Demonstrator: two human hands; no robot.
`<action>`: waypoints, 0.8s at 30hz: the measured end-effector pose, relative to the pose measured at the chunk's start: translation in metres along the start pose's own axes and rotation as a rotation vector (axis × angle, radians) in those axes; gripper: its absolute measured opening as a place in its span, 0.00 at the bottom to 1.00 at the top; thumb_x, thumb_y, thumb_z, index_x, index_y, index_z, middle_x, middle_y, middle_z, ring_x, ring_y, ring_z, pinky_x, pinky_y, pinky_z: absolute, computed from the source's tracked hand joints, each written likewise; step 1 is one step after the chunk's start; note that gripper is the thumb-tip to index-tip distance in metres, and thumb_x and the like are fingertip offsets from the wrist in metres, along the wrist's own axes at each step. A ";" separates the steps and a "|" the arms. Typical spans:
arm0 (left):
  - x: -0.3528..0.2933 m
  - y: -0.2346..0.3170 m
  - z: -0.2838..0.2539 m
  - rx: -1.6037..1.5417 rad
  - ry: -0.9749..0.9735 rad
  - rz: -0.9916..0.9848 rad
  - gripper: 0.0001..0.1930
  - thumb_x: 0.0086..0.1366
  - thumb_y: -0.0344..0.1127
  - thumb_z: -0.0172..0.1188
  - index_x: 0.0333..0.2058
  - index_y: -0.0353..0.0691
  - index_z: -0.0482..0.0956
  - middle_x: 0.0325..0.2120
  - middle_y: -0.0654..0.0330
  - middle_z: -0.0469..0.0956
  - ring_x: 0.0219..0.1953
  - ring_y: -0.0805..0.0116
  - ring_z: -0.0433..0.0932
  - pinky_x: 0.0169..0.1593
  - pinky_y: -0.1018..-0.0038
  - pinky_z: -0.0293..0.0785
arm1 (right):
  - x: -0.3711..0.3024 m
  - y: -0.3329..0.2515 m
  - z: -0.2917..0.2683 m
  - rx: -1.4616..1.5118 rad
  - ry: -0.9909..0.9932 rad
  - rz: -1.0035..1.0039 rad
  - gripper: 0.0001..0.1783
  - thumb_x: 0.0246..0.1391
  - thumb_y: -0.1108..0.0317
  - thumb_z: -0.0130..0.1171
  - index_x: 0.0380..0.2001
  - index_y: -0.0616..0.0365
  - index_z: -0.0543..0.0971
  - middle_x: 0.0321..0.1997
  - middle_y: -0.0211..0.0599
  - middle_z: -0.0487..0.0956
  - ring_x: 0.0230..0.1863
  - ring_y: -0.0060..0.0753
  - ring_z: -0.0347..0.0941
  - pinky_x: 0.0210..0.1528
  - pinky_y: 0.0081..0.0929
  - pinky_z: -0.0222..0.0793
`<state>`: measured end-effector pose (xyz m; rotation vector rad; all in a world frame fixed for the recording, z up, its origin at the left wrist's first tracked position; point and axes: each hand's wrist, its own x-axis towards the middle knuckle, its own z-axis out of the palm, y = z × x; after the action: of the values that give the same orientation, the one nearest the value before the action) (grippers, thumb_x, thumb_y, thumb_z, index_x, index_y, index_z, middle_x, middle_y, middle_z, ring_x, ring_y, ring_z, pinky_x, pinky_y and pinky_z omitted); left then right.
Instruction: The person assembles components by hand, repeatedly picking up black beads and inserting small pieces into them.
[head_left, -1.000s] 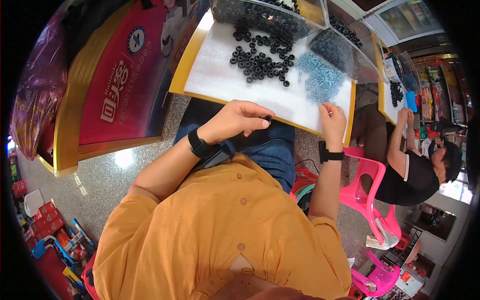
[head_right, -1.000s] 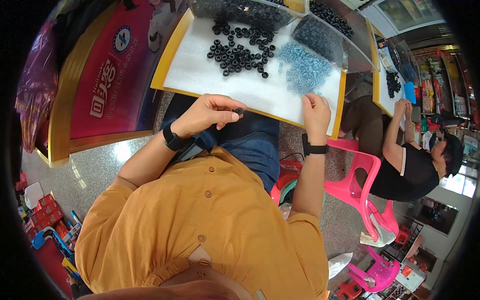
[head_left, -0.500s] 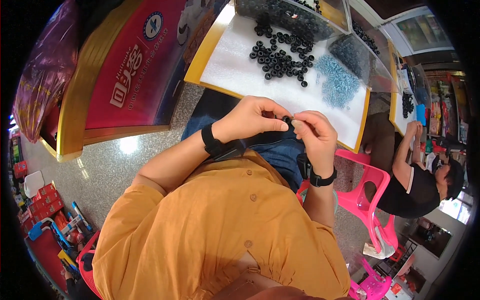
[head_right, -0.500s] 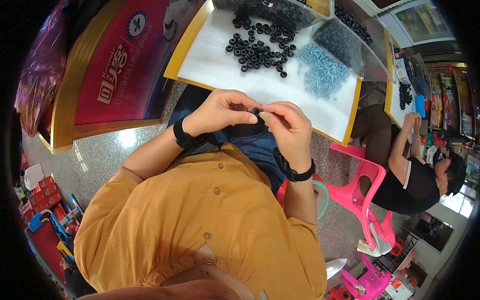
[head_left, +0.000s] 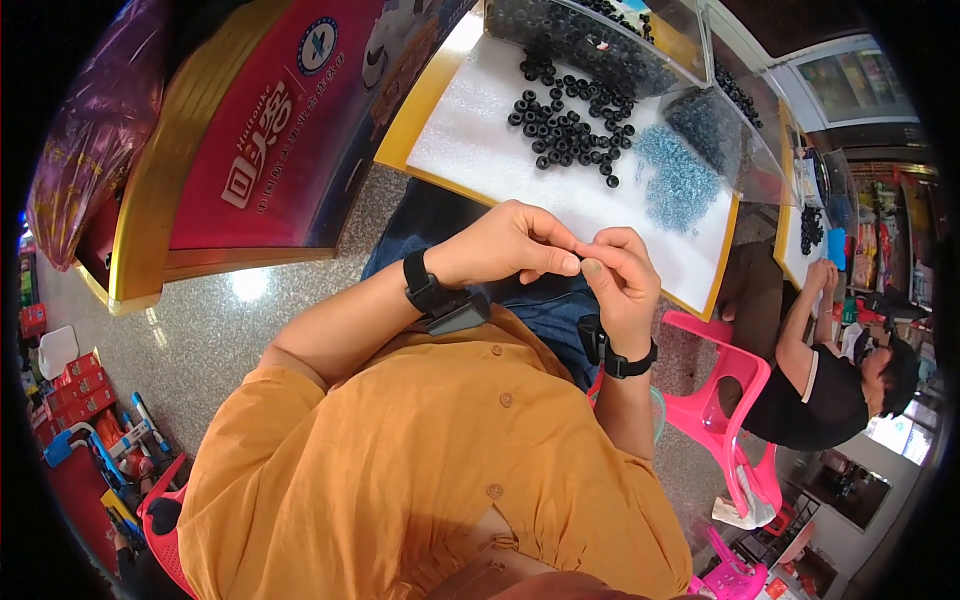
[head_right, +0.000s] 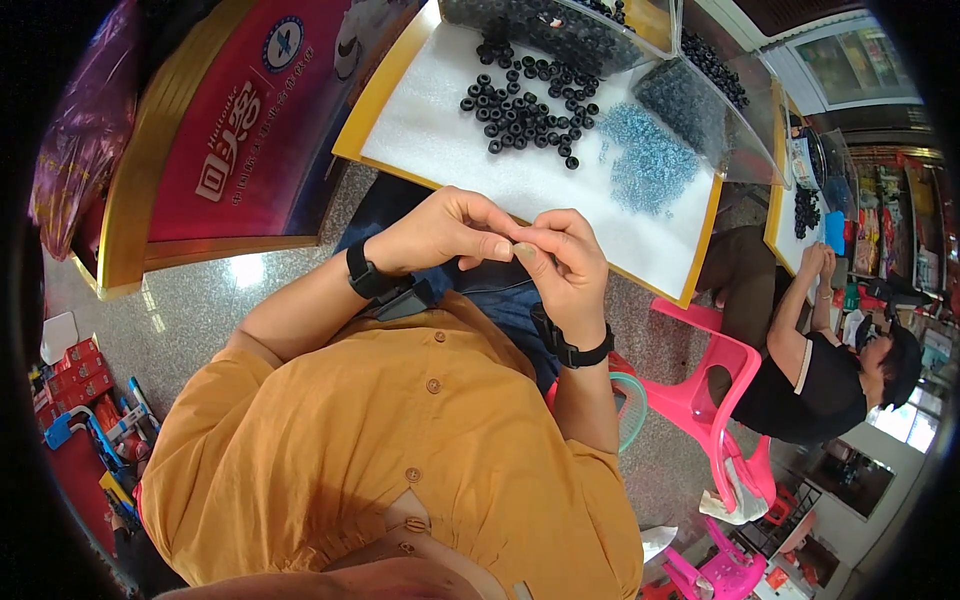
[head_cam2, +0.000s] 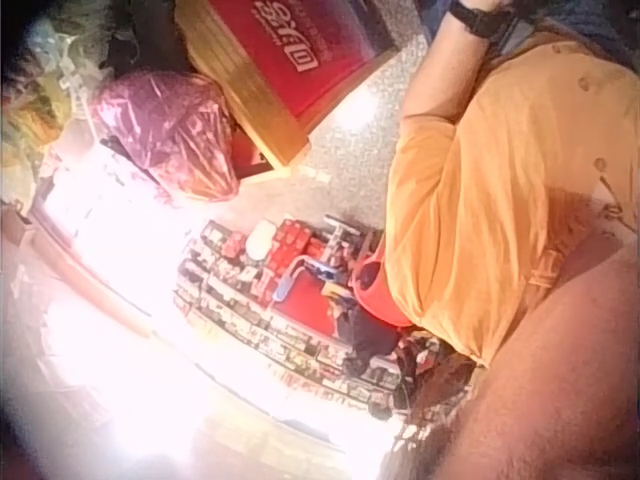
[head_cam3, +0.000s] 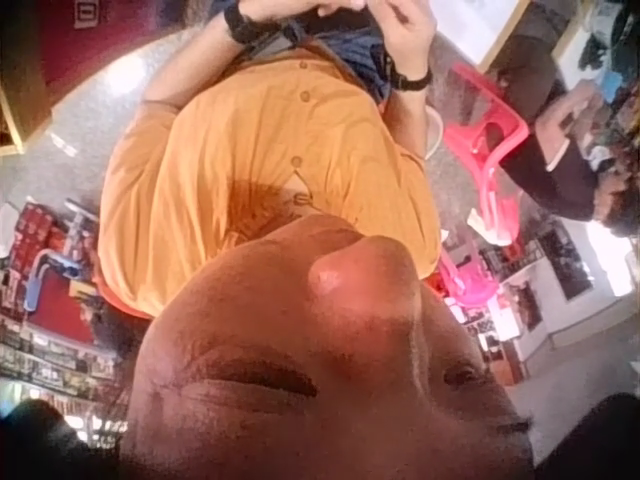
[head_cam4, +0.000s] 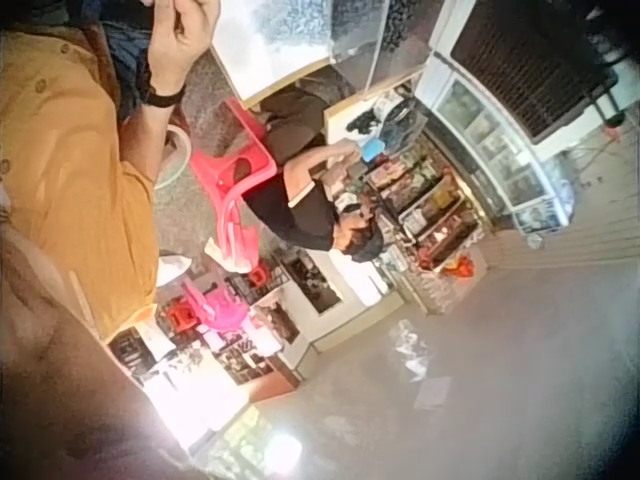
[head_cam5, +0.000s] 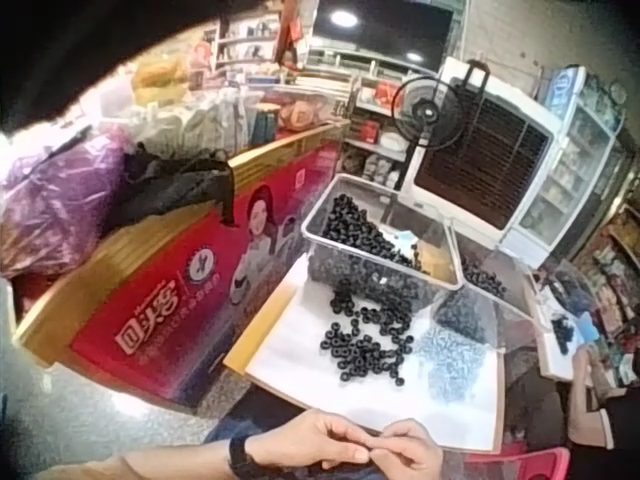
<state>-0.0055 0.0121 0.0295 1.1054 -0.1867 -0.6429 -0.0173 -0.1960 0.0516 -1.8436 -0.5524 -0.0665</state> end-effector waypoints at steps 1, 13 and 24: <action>0.000 0.000 0.001 -0.075 0.006 -0.012 0.12 0.60 0.35 0.70 0.39 0.34 0.84 0.25 0.66 0.80 0.20 0.82 0.69 0.23 0.84 0.65 | 0.001 0.000 0.000 0.000 -0.001 0.000 0.10 0.50 0.77 0.68 0.38 0.61 0.83 0.38 0.32 0.76 0.34 0.20 0.71 0.33 0.16 0.65; 0.002 0.001 -0.007 -0.296 -0.035 -0.040 0.11 0.66 0.34 0.64 0.44 0.35 0.83 0.26 0.66 0.77 0.23 0.81 0.69 0.26 0.82 0.66 | 0.012 0.004 0.009 -0.017 0.005 -0.033 0.12 0.53 0.75 0.66 0.42 0.60 0.81 0.44 0.35 0.73 0.39 0.25 0.73 0.39 0.20 0.71; 0.007 -0.001 -0.019 -0.338 0.061 -0.017 0.14 0.63 0.38 0.67 0.42 0.33 0.82 0.23 0.67 0.76 0.23 0.81 0.71 0.26 0.82 0.68 | 0.031 0.011 0.016 0.002 -0.079 0.012 0.12 0.54 0.75 0.65 0.43 0.62 0.80 0.46 0.35 0.74 0.38 0.26 0.74 0.38 0.20 0.72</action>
<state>0.0083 0.0222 0.0189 0.8003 -0.0145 -0.6289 0.0111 -0.1733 0.0462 -1.8539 -0.5965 0.0149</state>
